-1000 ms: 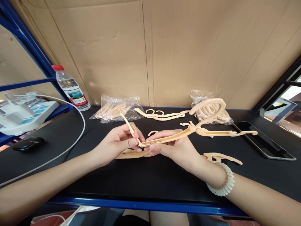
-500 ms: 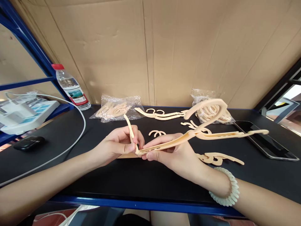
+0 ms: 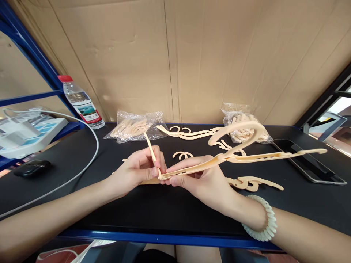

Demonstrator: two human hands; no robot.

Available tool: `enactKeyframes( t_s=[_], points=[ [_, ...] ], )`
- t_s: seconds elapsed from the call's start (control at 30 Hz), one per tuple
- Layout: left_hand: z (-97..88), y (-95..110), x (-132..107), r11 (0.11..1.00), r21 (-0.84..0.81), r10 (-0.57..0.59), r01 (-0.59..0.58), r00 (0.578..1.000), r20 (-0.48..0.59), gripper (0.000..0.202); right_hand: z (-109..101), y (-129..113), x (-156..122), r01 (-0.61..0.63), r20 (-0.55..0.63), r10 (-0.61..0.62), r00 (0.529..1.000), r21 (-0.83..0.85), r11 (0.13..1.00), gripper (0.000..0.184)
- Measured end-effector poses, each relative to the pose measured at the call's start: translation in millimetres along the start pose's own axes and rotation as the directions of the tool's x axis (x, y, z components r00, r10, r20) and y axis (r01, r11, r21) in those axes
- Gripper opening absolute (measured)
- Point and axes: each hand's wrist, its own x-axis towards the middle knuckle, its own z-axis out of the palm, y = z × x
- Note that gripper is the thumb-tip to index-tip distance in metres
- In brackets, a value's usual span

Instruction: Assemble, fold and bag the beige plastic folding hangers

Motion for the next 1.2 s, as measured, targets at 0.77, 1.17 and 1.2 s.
enactKeyframes(
  t_s=[0.77, 1.17, 1.2],
  points=[
    [-3.4, 2, 4, 0.995, -0.092, 0.040, -0.046, 0.997, -0.072, 0.018, -4, -5, 0, 0.024, -0.085, -0.015, 0.996, 0.110, 0.994, 0.011],
    [-6.2, 3, 2, 0.993, -0.116, 0.004, 0.002, 0.999, 0.051, 0.014, -2, -1, -1, 0.063, -0.117, -0.052, 0.992, 0.092, 0.994, 0.009],
    [-6.2, 3, 1, 0.993, -0.115, -0.003, 0.009, 0.999, 0.047, 0.014, -1, -1, -1, 0.066, -0.113, -0.055, 0.992, 0.100, 0.993, 0.009]
  ],
)
